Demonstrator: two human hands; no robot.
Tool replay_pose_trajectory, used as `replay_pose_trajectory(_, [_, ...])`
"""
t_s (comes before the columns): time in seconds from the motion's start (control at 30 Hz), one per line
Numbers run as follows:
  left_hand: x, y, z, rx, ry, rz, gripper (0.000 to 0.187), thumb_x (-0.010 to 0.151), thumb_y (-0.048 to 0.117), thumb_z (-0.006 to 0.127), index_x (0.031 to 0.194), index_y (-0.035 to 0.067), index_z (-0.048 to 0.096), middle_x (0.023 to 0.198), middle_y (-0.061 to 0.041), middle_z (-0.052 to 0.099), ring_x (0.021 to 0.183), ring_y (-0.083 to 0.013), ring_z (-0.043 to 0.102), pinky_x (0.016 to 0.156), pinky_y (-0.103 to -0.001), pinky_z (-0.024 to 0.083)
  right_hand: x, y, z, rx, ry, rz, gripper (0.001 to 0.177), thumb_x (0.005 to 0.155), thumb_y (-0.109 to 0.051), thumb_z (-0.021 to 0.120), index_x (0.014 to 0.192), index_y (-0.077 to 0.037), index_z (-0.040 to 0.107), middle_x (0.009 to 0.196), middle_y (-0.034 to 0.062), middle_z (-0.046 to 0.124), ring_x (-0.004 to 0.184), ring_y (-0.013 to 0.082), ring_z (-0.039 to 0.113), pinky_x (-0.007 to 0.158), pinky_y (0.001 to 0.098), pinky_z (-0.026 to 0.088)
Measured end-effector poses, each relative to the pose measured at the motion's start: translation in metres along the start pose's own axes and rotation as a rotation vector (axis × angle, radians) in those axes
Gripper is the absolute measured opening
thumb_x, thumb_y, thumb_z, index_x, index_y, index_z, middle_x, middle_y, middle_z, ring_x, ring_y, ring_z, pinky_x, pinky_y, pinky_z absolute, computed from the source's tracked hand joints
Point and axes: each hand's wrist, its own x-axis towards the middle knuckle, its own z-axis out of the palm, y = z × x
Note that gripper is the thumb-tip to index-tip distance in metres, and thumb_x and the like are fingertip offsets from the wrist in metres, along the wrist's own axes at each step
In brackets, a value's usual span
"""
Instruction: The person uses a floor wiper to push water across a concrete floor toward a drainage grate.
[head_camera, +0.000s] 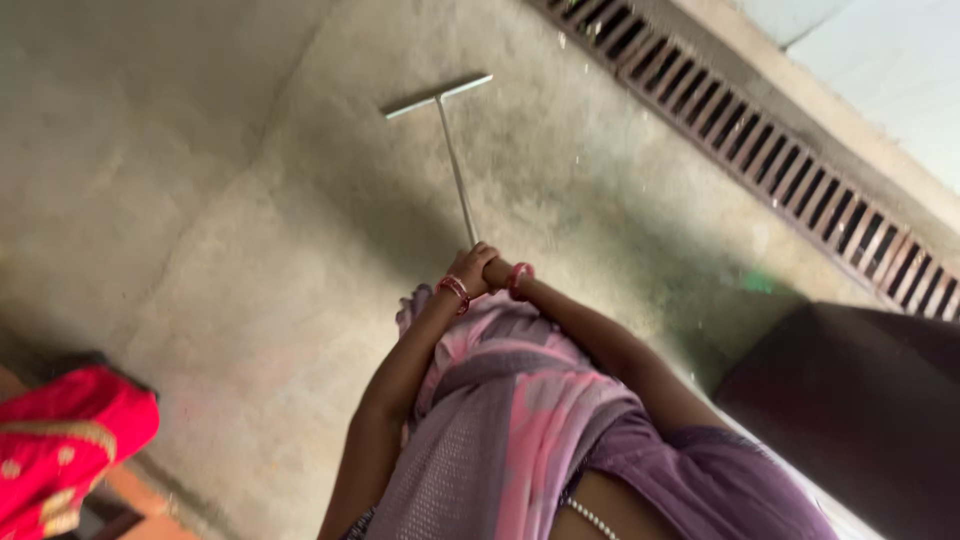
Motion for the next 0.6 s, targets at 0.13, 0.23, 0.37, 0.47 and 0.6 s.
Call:
replay_pose_trajectory(0.13, [0.031, 0.001, -0.038, -0.046, 0.021, 0.069, 0.068, 0.056, 0.024, 0.094, 0.116, 0.012, 0.065, 0.12, -0.011, 0.066, 0.099, -0.0384, 0.069, 0.087, -0.046, 0.058, 0.026, 0.001, -0.053, -0.022, -0.054, 0.029, 0.033, 0.082, -0.014, 0.077, 0.113, -0.003, 0.076, 0.123, 0.0154, 0.072, 0.122, 0.0302, 0.063, 0.112, 0.0375, 0.046])
replay_pose_trajectory(0.23, [0.037, 0.031, -0.06, -0.034, -0.064, 0.099, 0.061, 0.064, 0.025, 0.087, 0.118, 0.01, 0.062, 0.118, -0.013, 0.065, 0.097, -0.036, 0.071, 0.085, -0.046, 0.059, 0.001, 0.02, -0.068, 0.018, -0.078, 0.05, 0.033, 0.082, -0.014, 0.076, 0.113, -0.002, 0.076, 0.124, 0.0162, 0.071, 0.122, 0.0312, 0.063, 0.113, 0.0381, 0.046])
replay_pose_trajectory(0.37, [0.071, 0.027, -0.077, -0.072, -0.095, 0.192, 0.053, 0.073, 0.026, 0.081, 0.12, 0.012, 0.061, 0.116, -0.013, 0.066, 0.097, -0.0382, 0.07, 0.086, -0.048, 0.057, 0.008, 0.06, -0.062, 0.189, 0.08, 0.043, 0.029, 0.084, -0.013, 0.074, 0.111, -0.002, 0.076, 0.124, 0.0178, 0.071, 0.119, 0.0317, 0.065, 0.11, 0.0388, 0.049])
replay_pose_trajectory(0.47, [0.132, -0.016, -0.085, 0.022, -0.106, 0.168, 0.058, 0.069, 0.027, 0.085, 0.12, 0.014, 0.062, 0.118, -0.013, 0.066, 0.101, -0.0383, 0.07, 0.088, -0.048, 0.057, 0.056, 0.094, -0.082, 0.084, 0.114, -0.1, 0.027, 0.082, -0.011, 0.076, 0.108, -0.002, 0.077, 0.123, 0.0181, 0.072, 0.117, 0.0316, 0.066, 0.108, 0.0386, 0.05])
replay_pose_trajectory(0.6, [0.211, -0.062, -0.12, 0.137, -0.126, 0.027, 0.076, 0.051, 0.031, 0.095, 0.118, 0.016, 0.062, 0.124, -0.01, 0.063, 0.106, -0.0385, 0.065, 0.088, -0.052, 0.053, 0.142, 0.104, -0.167, -0.059, -0.03, 0.028, 0.03, 0.078, -0.014, 0.079, 0.104, -0.001, 0.078, 0.117, 0.0176, 0.074, 0.114, 0.0316, 0.066, 0.106, 0.0384, 0.05])
